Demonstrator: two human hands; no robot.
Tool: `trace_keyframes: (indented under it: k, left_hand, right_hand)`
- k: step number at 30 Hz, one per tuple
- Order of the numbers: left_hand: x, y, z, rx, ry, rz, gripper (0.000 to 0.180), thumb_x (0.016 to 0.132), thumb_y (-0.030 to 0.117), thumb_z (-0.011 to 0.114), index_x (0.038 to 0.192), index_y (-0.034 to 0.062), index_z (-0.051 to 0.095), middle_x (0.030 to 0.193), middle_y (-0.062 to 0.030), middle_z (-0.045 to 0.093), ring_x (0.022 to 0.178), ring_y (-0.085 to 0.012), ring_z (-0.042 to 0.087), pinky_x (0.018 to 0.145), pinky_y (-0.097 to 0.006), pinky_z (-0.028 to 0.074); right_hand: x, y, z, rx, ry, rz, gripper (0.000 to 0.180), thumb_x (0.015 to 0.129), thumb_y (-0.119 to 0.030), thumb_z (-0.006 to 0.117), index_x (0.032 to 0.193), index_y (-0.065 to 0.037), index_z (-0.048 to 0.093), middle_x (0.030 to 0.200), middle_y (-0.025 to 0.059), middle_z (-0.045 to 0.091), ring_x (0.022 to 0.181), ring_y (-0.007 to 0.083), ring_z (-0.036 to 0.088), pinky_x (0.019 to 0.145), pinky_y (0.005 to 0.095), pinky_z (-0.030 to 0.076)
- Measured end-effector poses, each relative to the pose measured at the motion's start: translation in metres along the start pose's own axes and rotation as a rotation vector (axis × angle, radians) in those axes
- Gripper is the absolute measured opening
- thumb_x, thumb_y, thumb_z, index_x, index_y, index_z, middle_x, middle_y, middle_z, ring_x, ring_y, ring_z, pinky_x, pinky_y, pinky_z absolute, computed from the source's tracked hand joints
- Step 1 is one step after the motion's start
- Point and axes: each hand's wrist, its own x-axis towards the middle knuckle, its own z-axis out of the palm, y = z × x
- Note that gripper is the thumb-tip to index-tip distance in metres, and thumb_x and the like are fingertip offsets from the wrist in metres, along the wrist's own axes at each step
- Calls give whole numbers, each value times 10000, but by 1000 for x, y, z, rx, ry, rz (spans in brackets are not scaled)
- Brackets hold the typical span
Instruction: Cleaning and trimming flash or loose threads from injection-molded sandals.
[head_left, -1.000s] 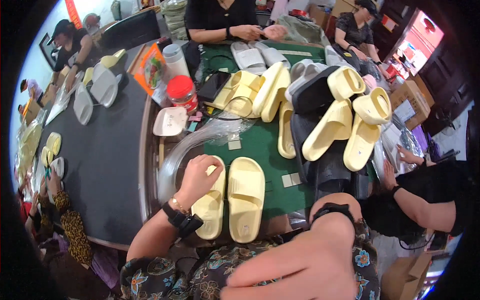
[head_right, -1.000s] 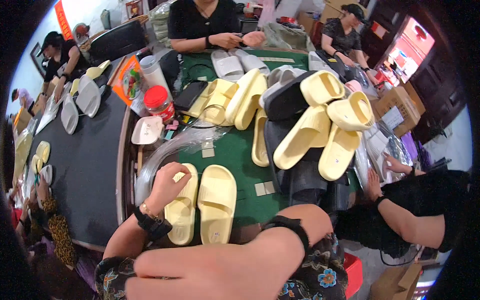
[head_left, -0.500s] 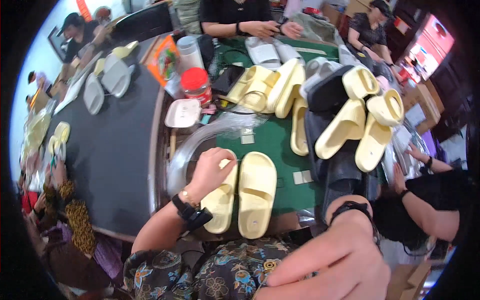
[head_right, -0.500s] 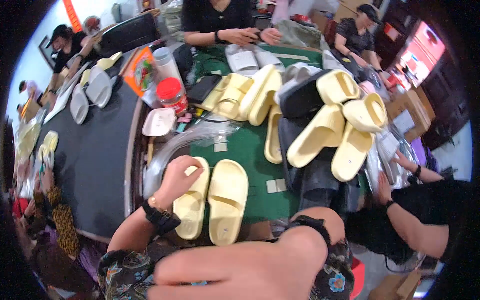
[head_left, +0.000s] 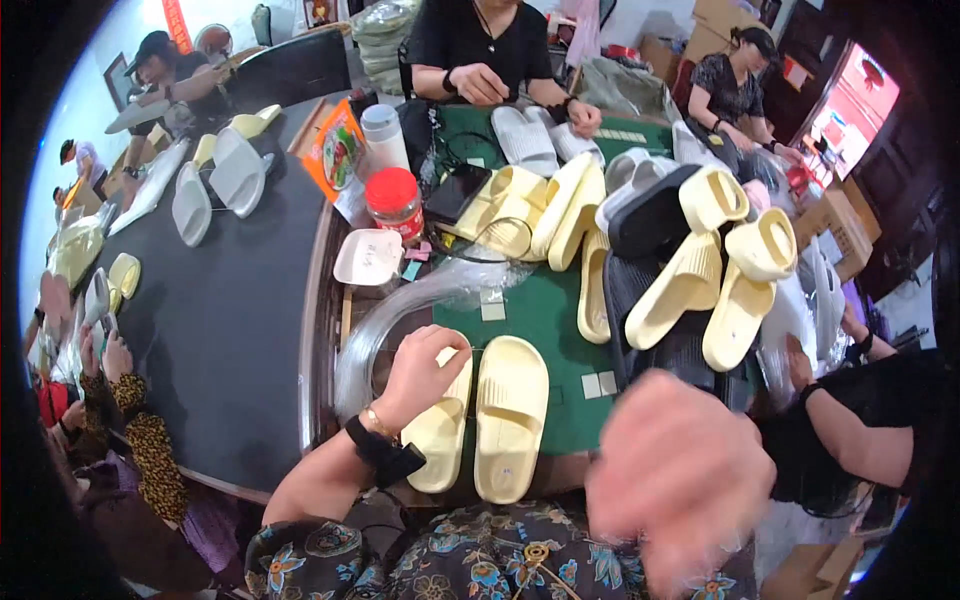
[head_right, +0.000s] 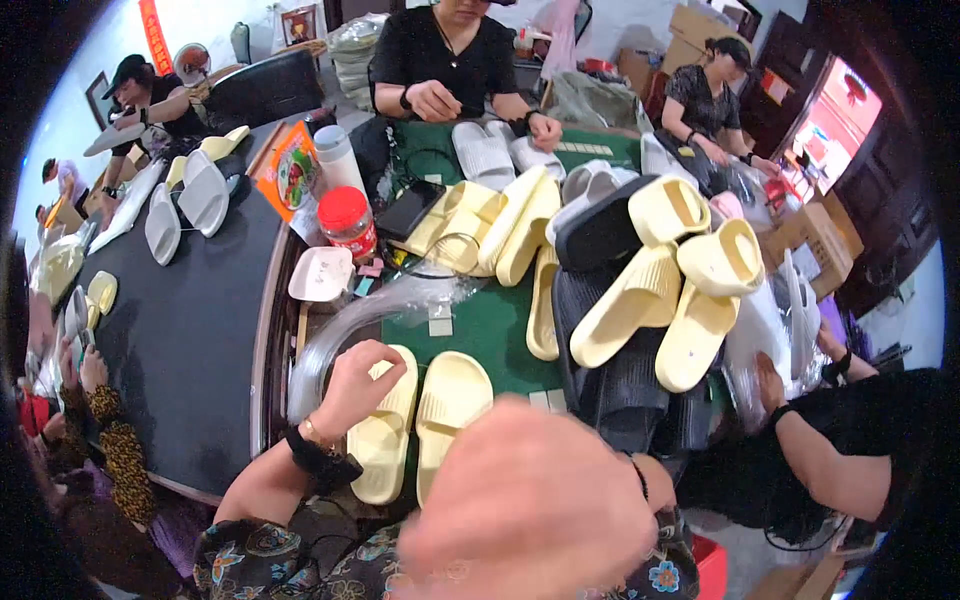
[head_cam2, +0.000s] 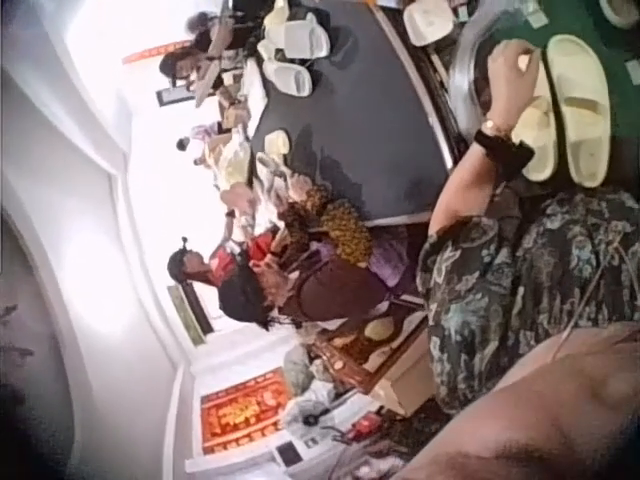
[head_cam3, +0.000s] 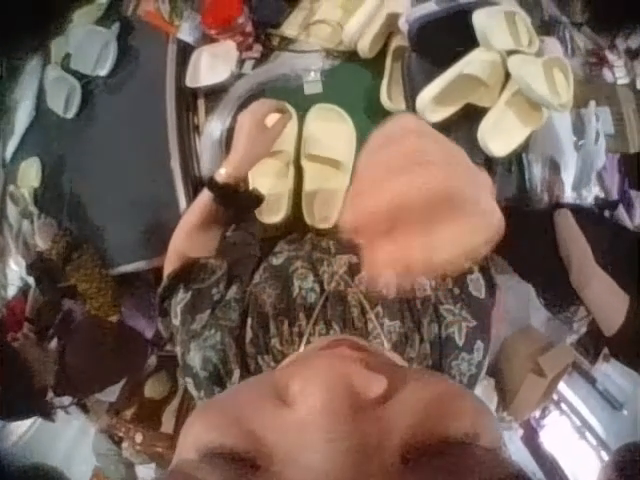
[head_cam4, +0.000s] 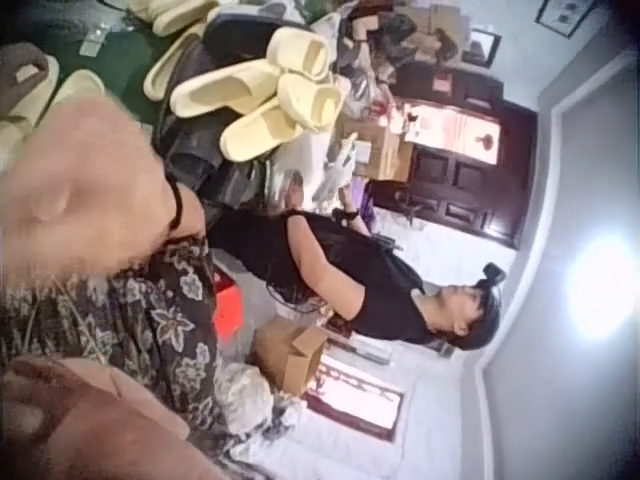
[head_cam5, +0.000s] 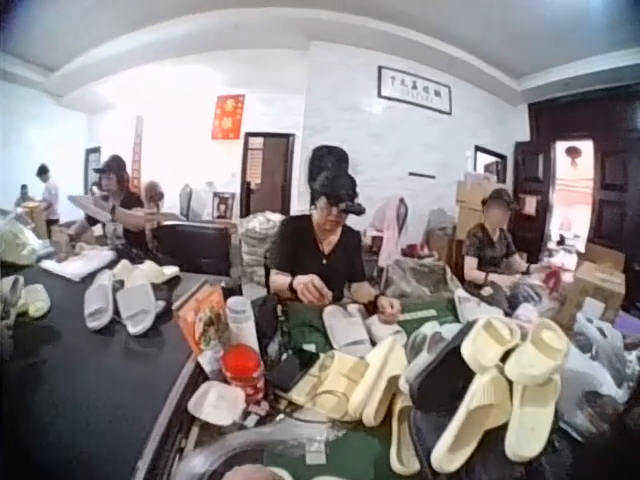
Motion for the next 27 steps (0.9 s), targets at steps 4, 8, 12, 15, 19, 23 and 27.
trace_keyframes:
  k: [4, 8, 12, 15, 19, 23, 27]
  left_hand:
    - [2, 4, -7, -52, 27, -80, 88, 791, 110, 684, 822, 32, 659, 819, -116, 646, 816, -312, 622, 740, -402, 491]
    - [1, -2, -7, -52, 29, -156, 109, 804, 130, 683, 841, 29, 664, 835, -125, 642, 836, -326, 615, 767, -409, 488]
    - [-3, -15, -11, 100, -41, -197, 230, 823, 204, 693, 968, 28, 663, 975, -151, 638, 959, -348, 585, 852, -432, 469]
    - [-13, -28, -2, 202, -78, -223, 354, 840, 289, 687, 1072, 25, 639, 1024, -190, 624, 980, -373, 579, 874, -442, 467]
    - [-14, -22, -1, 212, -327, -199, 466, 866, 337, 668, 1144, -30, 593, 1081, -257, 598, 1030, -407, 567, 898, -445, 465]
    - [-13, -18, 3, 157, -350, -240, 467, 867, 337, 665, 1140, -36, 601, 1107, -261, 600, 1031, -406, 576, 894, -430, 471]
    - [-15, -12, -3, 122, -335, -195, 464, 855, 336, 677, 1140, -23, 605, 1107, -258, 609, 1001, -425, 591, 866, -455, 485]
  right_hand:
    - [-40, 43, 28, -318, -42, 719, 159, 854, -147, 633, 975, -56, 679, 836, 122, 641, 757, 327, 620, 669, 401, 497]
    - [-127, 78, 53, -209, -443, 996, 267, 891, -310, 576, 913, -65, 680, 828, 180, 659, 775, 359, 638, 685, 450, 507]
    - [-151, 80, 89, -81, -710, 1115, 401, 883, -411, 574, 862, -19, 654, 809, 205, 662, 750, 391, 643, 675, 471, 514]
    - [-149, 88, 107, -190, -584, 1273, 495, 865, -472, 587, 847, 20, 643, 776, 230, 654, 722, 398, 644, 661, 472, 518]
    - [-132, 93, 122, -324, -501, 1280, 563, 839, -526, 605, 823, 36, 630, 758, 233, 653, 703, 394, 648, 640, 462, 523]
    - [-133, 107, 137, -433, -457, 1216, 544, 828, -535, 615, 766, 5, 647, 680, 197, 645, 626, 360, 651, 573, 446, 527]
    - [-147, 116, 146, -577, -346, 1185, 452, 836, -457, 610, 739, -20, 675, 633, 166, 635, 579, 349, 639, 542, 447, 517]
